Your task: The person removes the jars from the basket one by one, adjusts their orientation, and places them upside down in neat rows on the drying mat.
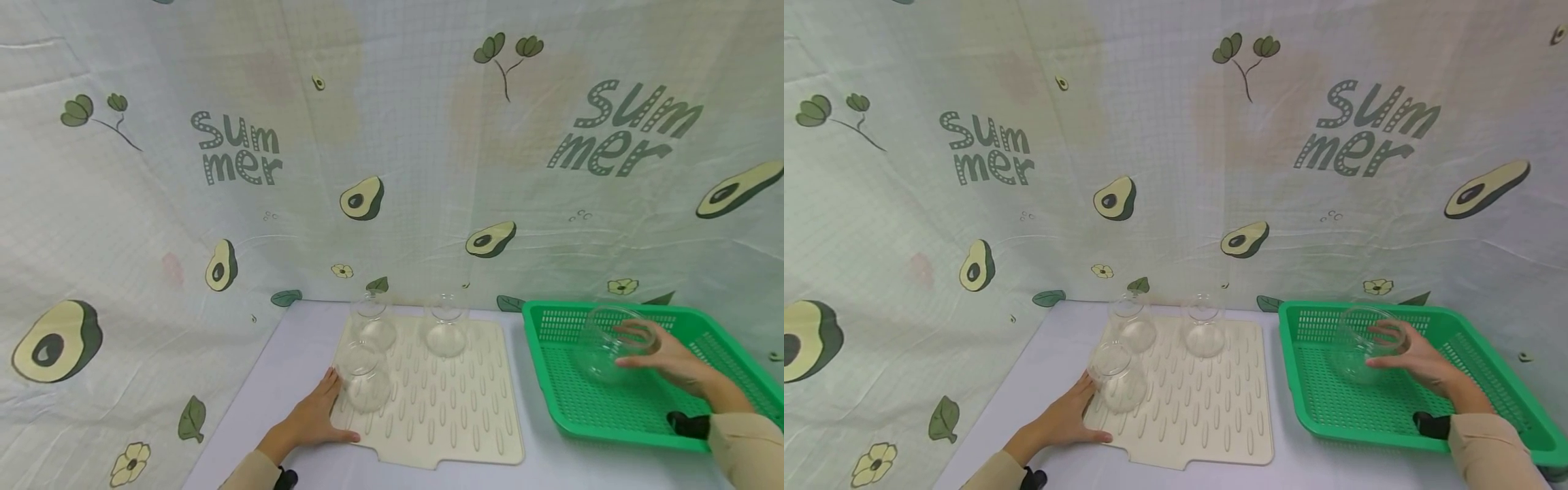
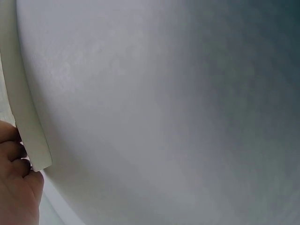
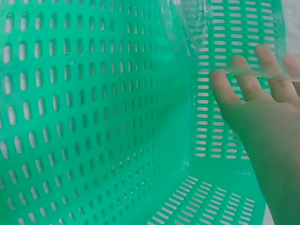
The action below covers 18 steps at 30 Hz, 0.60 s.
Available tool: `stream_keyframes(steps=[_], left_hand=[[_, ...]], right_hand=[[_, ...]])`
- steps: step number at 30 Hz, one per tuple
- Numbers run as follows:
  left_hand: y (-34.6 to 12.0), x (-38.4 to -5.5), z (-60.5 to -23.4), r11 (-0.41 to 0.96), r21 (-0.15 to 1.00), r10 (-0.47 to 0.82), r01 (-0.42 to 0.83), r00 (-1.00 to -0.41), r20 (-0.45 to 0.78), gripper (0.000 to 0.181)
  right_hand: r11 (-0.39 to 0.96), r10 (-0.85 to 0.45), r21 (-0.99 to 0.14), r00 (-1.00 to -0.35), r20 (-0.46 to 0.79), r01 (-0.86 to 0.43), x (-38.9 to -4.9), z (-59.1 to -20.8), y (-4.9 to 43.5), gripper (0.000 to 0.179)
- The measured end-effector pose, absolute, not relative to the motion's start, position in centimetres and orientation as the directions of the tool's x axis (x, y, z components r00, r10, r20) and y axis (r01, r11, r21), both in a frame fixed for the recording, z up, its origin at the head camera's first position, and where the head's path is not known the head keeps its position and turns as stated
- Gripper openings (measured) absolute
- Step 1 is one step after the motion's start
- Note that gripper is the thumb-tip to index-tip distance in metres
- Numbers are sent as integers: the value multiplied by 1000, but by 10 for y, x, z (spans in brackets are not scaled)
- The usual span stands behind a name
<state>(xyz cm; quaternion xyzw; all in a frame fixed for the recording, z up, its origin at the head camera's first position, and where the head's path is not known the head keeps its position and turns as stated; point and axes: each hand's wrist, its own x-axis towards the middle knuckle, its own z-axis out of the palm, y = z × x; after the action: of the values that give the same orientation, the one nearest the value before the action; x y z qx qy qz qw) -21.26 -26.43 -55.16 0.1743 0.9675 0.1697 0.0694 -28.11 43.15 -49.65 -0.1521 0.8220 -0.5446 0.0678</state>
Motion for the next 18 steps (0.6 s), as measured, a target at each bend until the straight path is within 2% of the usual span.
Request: stream_keyframes(steps=[7, 18], left_hand=[[-264, -214, -551, 884, 344, 364, 315, -927, -86, 135], [-264, -214, -553, 881, 356, 359, 313, -931, -71, 136]], right_hand=[[314, -328, -936, -943, 51, -160, -276, -488, 433, 89], [279, -358, -932, -926, 123, -231, -271, -468, 429, 82]])
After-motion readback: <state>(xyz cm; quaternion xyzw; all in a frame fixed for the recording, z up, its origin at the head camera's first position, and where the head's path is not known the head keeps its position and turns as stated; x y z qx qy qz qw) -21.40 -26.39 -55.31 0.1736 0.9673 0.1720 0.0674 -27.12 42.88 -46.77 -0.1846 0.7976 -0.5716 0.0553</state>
